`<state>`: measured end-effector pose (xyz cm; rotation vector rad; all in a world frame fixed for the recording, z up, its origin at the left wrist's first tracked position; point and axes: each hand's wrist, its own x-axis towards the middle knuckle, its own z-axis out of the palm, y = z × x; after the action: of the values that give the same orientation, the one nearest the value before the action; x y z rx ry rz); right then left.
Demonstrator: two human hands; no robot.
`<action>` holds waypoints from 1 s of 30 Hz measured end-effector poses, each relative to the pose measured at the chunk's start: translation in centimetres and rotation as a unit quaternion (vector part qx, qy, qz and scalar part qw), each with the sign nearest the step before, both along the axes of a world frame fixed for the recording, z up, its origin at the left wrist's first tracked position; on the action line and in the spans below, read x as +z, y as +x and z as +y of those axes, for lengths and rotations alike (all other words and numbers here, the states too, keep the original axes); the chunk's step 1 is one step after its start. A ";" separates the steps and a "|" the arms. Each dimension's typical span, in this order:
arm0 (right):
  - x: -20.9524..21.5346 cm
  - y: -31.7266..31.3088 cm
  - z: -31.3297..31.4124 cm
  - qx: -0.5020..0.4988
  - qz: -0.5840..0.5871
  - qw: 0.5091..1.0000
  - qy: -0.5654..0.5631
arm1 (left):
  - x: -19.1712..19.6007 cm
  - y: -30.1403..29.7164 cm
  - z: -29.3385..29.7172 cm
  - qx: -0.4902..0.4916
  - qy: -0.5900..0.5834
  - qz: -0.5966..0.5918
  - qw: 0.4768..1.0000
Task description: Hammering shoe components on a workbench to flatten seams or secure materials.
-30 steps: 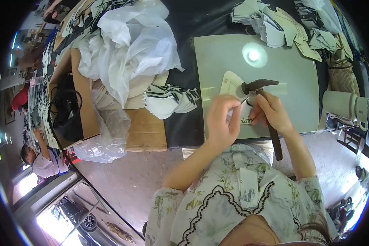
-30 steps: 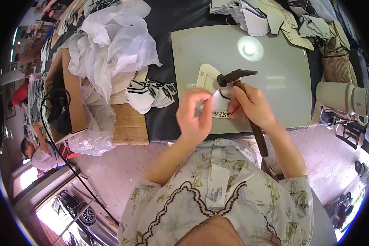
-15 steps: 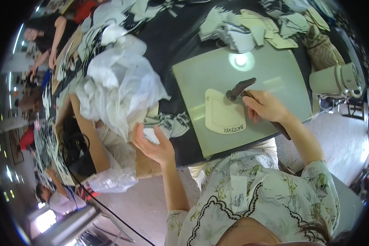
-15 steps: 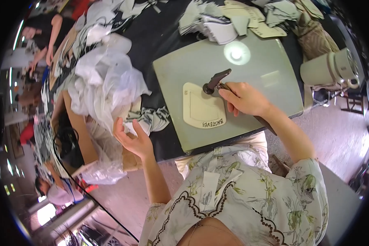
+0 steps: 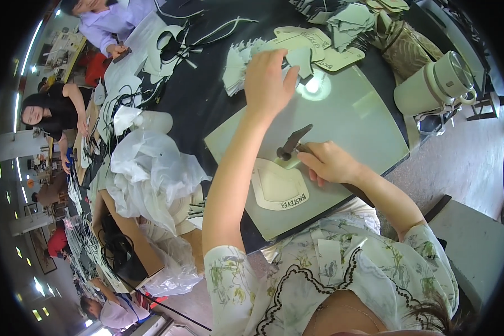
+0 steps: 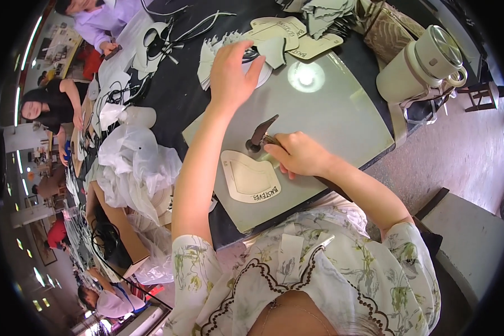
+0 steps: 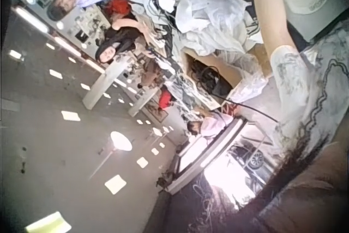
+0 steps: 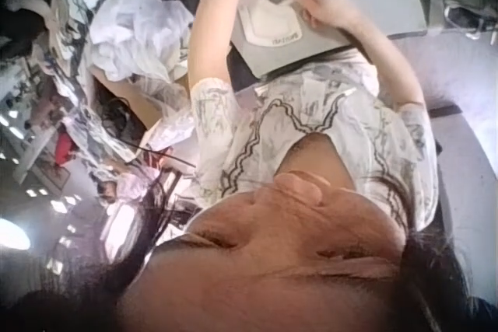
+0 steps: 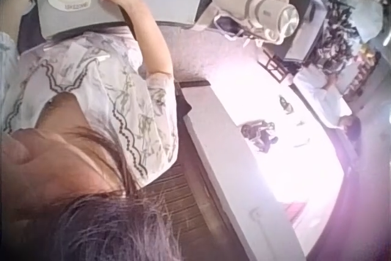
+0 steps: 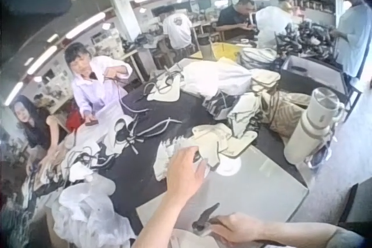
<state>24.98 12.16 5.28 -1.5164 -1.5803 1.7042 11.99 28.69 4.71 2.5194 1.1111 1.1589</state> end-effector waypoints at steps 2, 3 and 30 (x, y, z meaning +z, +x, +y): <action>-0.2 0.0 0.0 0.002 -0.002 1.000 0.002 | -0.6 1.9 1.9 -0.003 -0.009 0.016 1.000; -0.3 0.2 -0.1 0.005 -0.004 1.000 0.007 | -0.5 2.9 2.5 0.028 -0.044 0.121 0.991; -0.4 -2.1 1.2 -0.041 0.016 0.997 -0.064 | -1.0 -10.4 -25.6 0.172 -0.541 -0.360 0.740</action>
<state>22.90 13.36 4.91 -1.5821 -1.3971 1.8049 1.64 3.07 3.71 0.8826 1.4043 0.9400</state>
